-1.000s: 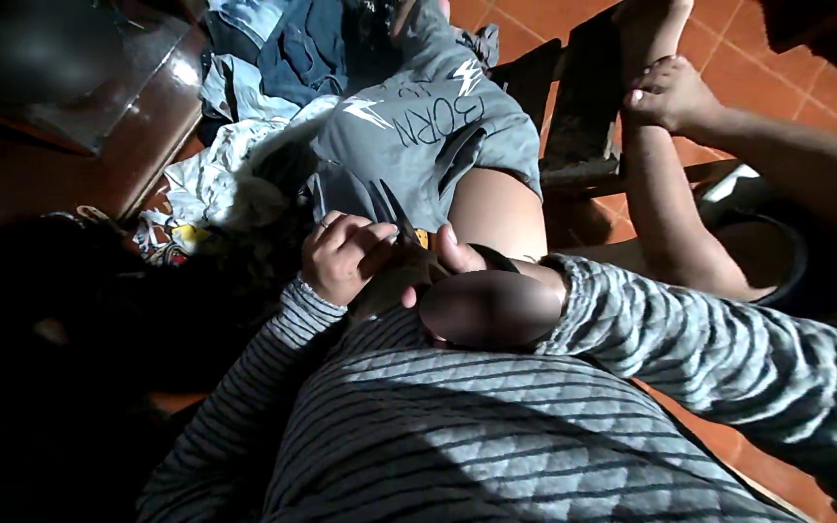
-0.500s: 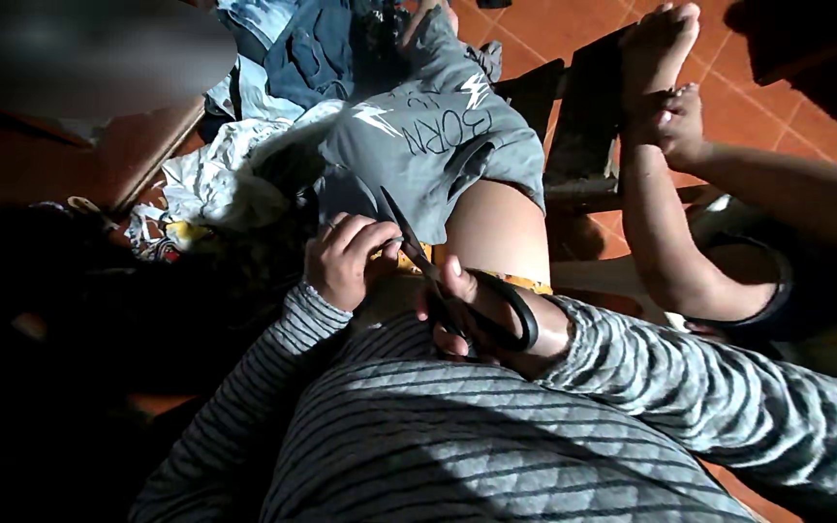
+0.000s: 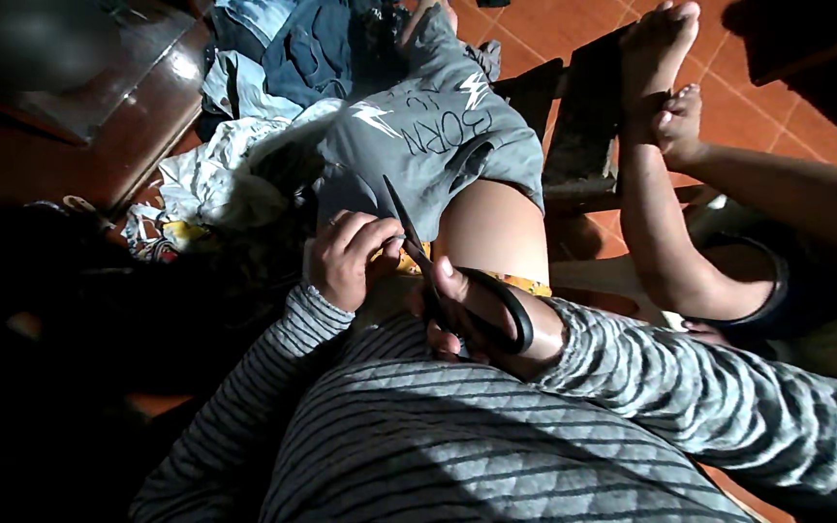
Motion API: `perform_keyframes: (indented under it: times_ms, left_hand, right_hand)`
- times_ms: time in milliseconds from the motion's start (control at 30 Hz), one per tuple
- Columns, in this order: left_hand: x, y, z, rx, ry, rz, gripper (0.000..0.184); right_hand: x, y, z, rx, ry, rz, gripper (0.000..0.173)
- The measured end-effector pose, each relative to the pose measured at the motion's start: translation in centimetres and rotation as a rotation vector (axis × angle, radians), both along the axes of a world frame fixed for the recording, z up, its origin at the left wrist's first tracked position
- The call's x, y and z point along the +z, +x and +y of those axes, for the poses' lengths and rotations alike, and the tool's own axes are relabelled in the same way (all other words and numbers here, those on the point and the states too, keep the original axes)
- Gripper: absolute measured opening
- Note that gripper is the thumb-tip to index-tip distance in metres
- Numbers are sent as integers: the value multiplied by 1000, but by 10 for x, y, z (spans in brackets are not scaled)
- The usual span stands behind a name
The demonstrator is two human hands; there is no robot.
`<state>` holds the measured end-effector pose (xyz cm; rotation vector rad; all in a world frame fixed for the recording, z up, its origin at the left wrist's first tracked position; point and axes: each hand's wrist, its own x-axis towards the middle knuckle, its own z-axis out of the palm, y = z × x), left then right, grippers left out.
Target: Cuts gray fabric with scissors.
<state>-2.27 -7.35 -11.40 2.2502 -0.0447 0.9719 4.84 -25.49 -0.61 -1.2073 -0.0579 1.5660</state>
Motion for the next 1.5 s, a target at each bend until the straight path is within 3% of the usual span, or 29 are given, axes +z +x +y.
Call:
perform_keyframes:
  times_ms: [133,267,533,867,1033,1067,1133,1167,1233,1267,1500]
  left_hand:
    - [2,1,1,-21,-13,-14,17]
    - [7,1,7,-43,-21,-24,21]
    - [8,0,4,-45,-15,-35,18]
    - [2,-1,4,-43,24,-26,20]
    - [7,-2,6,-49,4,-40,23]
    - [8,-2,6,-46,8,-39,23]
    - [7,-3,6,-44,9,-30,20]
    - [6,-4,6,-45,2,-24,19]
    - [5,-5,4,-46,-15,-19,17]
    - [4,-5,4,-49,-17,-21,17]
    - [2,-5,3,-44,-18,-65,14]
  right_hand:
    - [2,-1,0,43,15,-69,33]
    - [1,2,-3,89,33,-85,52]
    - [1,2,-4,89,87,13,66]
    - [1,-3,4,-22,-23,-21,35]
    - [1,6,-4,98,102,-27,62]
    - [14,8,1,102,46,-52,63]
    - [77,6,36,241,-387,-228,56]
    - [79,6,40,245,-436,-232,55]
    - [18,9,9,80,-55,-37,54]
    - [3,7,3,36,17,35,52]
    - [9,4,4,44,-59,-34,42]
